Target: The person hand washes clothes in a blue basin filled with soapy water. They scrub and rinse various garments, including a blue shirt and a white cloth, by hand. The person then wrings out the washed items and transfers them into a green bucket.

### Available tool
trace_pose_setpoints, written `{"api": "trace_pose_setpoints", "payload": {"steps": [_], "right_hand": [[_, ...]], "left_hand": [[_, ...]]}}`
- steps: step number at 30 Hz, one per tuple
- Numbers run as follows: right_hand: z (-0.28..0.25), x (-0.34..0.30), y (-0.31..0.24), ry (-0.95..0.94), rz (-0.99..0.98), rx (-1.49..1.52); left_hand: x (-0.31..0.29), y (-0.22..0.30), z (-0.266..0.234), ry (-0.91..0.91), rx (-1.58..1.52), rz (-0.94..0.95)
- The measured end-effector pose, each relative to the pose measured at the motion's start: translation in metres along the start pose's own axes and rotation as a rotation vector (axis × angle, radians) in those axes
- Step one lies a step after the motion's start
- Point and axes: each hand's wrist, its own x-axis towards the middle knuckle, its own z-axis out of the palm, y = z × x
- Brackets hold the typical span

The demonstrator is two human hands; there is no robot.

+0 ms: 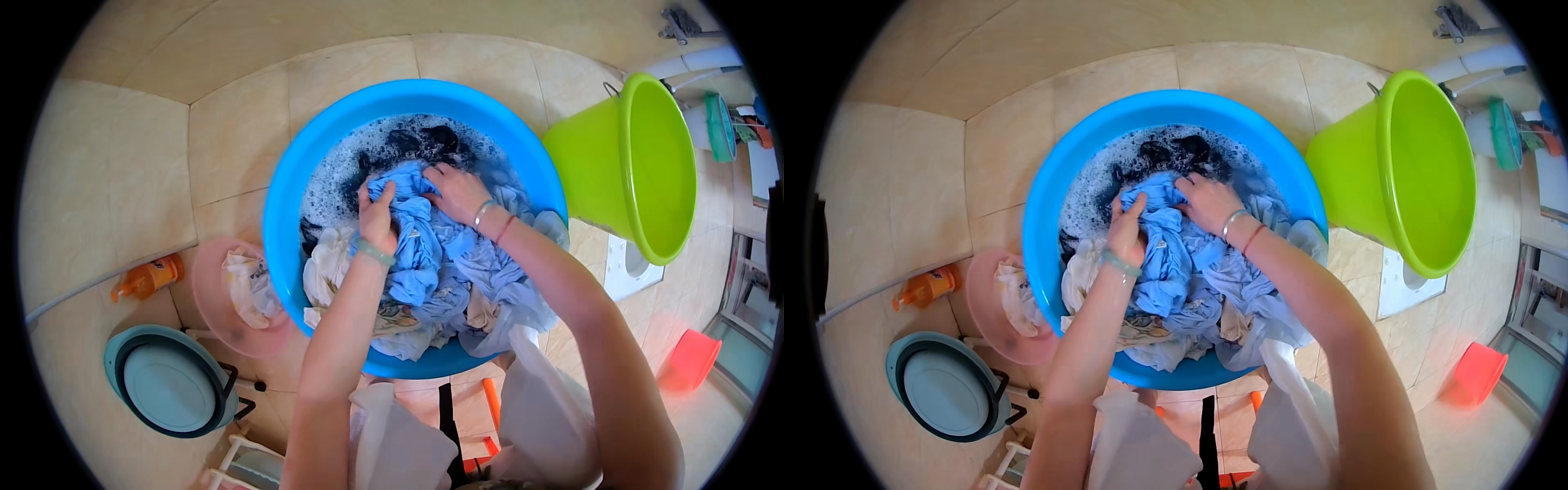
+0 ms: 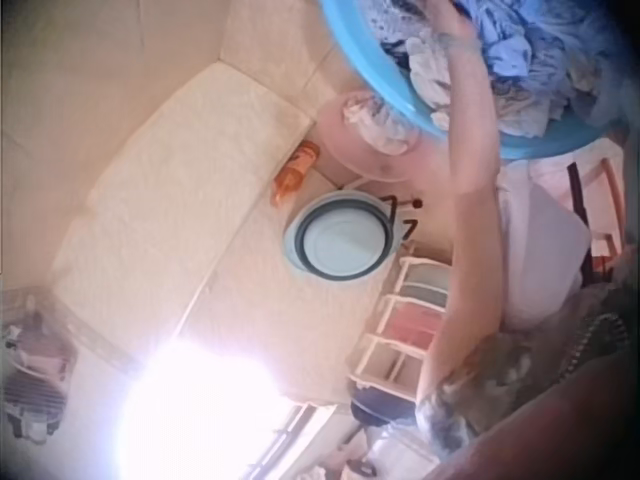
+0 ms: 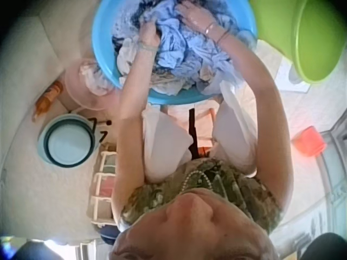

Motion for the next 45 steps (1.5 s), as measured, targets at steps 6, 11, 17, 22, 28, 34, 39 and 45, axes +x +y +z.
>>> {"api": "trace_pose_setpoints", "payload": {"steps": [6, 11, 17, 22, 28, 34, 39, 45], "right_hand": [[0.033, 0.047, 0.023, -0.27, 0.437, -0.085], [-0.017, -0.021, -0.06, 0.332, -0.277, 0.231], [-0.057, -0.074, -0.133, 0.379, -0.496, 0.176], [-0.051, -0.049, -0.14, 0.562, -0.488, 0.248], [-0.052, 0.0, -0.077, 0.593, -0.199, 0.265], [-0.039, -0.021, -0.078, 0.527, 0.015, -0.002], [-0.044, -0.082, -0.142, 0.373, -0.238, 0.181], [-0.035, -0.009, -0.093, 0.422, -0.05, -0.012]], "left_hand": [[0.044, -0.025, -0.004, 0.121, 0.129, -0.037], [-0.002, 0.017, 0.007, -0.016, -0.035, -0.127], [-0.045, 0.042, 0.036, -0.433, -0.234, -0.393], [-0.051, 0.04, 0.032, -0.471, -0.485, -0.418], [-0.069, 0.005, 0.039, -0.187, -0.36, -0.184], [-0.086, 0.014, 0.047, 0.121, -0.169, -0.286], [-0.055, 0.001, 0.003, -0.1, 0.756, 0.34], [-0.071, -0.005, 0.031, 0.117, -0.365, -0.267]]}}
